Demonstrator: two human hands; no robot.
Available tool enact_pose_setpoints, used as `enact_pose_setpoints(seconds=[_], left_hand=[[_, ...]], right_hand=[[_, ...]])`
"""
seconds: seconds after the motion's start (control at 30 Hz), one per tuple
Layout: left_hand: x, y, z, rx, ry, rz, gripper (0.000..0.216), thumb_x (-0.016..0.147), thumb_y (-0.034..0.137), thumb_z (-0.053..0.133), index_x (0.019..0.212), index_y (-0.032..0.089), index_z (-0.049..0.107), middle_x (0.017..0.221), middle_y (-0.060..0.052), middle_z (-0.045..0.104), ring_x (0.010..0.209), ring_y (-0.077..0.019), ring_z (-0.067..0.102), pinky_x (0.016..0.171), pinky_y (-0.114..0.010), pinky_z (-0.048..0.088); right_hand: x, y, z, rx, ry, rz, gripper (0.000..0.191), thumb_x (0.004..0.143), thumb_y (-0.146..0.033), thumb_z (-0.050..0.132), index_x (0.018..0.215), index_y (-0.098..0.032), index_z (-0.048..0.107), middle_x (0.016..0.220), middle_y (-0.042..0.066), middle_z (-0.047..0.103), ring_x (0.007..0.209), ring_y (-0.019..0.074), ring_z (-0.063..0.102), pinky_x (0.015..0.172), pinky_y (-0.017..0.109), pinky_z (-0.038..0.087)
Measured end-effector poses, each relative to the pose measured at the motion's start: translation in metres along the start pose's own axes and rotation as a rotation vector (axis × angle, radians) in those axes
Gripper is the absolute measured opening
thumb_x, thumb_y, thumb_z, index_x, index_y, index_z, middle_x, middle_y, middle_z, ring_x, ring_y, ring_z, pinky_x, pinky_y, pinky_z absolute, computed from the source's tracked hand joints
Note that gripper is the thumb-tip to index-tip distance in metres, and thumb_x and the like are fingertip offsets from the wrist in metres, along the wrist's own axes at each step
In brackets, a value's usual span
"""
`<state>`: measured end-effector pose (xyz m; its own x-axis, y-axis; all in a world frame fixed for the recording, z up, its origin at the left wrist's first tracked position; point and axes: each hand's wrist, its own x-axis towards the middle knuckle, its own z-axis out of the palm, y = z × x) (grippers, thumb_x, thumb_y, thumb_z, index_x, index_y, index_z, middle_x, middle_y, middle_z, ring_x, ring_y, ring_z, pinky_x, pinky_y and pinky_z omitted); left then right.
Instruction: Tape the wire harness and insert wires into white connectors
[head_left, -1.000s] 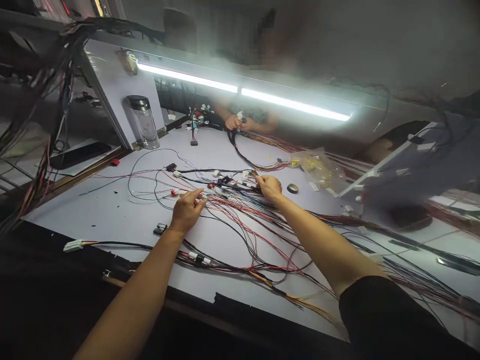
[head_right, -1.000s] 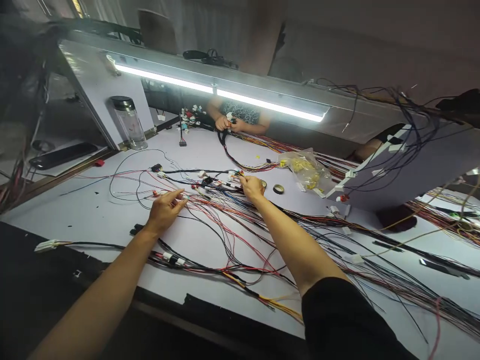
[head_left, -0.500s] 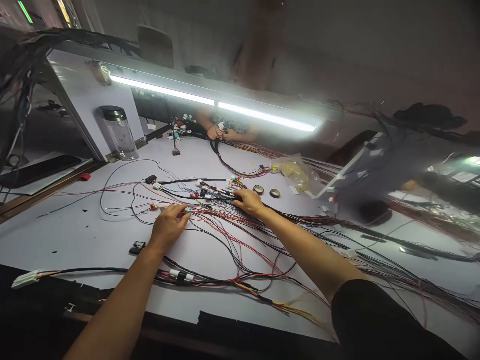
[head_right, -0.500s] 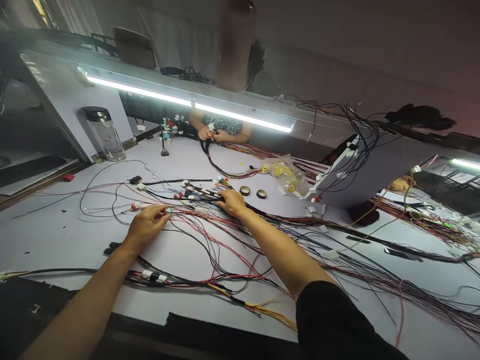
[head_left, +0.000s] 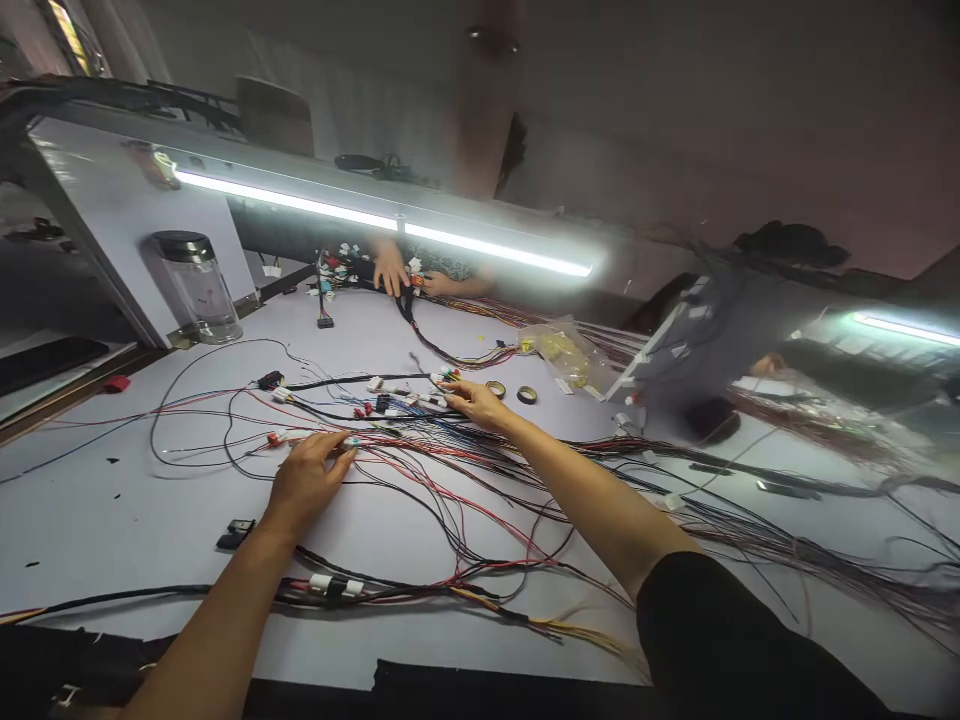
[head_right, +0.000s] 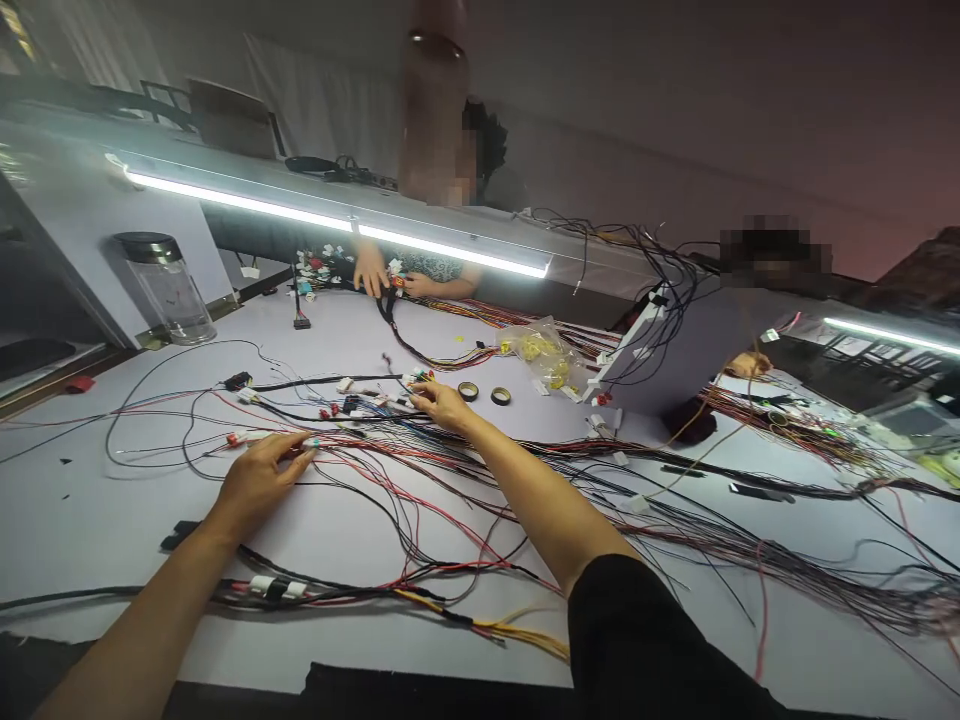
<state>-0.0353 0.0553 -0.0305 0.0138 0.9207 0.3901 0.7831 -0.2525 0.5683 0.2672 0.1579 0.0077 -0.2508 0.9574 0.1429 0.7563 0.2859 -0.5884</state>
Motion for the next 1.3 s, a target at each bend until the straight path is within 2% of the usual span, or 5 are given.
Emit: enact_pose_setpoints(seconds=[0.13,0.27,0.57,0.83,1.3], left_hand=[[0.001,-0.004,0.001,0.029,-0.002,0.01,0.037,0.081,0.045,0.053,0.104,0.019,0.069,0.106,-0.01,0.07,0.105,-0.0288,0.062,0.094,-0.041,0.046],[0.003,-0.007,0.003,0.041,0.001,0.018,0.037,0.08,0.048,0.054,0.104,0.023,0.068,0.106,-0.008,0.071,0.102,-0.0294,0.063,0.092,-0.042,0.047],[0.001,0.001,-0.001,0.037,0.002,0.006,0.036,0.08,0.045,0.054,0.102,0.021,0.068,0.105,-0.01,0.071,0.103,-0.0279,0.062,0.094,-0.041,0.046],[-0.002,0.004,-0.003,0.024,-0.017,-0.002,0.033,0.083,0.04,0.053,0.104,0.02,0.068,0.103,-0.009,0.07,0.099,-0.0258,0.061,0.092,-0.04,0.046],[-0.002,-0.001,0.0,0.002,-0.01,0.0,0.035,0.082,0.042,0.053,0.104,0.02,0.068,0.104,-0.01,0.07,0.102,-0.0275,0.06,0.093,-0.041,0.044]], right_hand=[[0.0,0.015,-0.035,0.004,0.001,0.016,0.04,0.098,-0.03,0.031,0.116,-0.013,0.062,0.103,0.008,0.071,0.089,0.013,0.065,0.082,0.025,0.049],[-0.015,0.025,-0.057,-0.07,-0.062,0.018,0.033,0.089,-0.019,0.048,0.118,-0.014,0.063,0.109,0.007,0.071,0.094,0.0142,0.065,0.087,0.026,0.049],[-0.017,-0.015,-0.008,-0.321,-0.227,-0.108,0.055,0.074,-0.011,0.06,0.127,-0.024,0.058,0.129,0.007,0.06,0.119,0.0257,0.054,0.101,0.039,0.041],[0.002,-0.016,0.012,-0.402,-0.192,-0.021,0.024,0.087,-0.029,0.055,0.106,-0.019,0.065,0.117,0.012,0.062,0.109,0.027,0.058,0.09,0.036,0.044],[0.017,0.0,0.006,-0.074,-0.053,0.091,0.013,0.091,-0.028,0.049,0.092,-0.019,0.058,0.077,0.002,0.067,0.072,0.0165,0.062,0.066,0.024,0.041]])
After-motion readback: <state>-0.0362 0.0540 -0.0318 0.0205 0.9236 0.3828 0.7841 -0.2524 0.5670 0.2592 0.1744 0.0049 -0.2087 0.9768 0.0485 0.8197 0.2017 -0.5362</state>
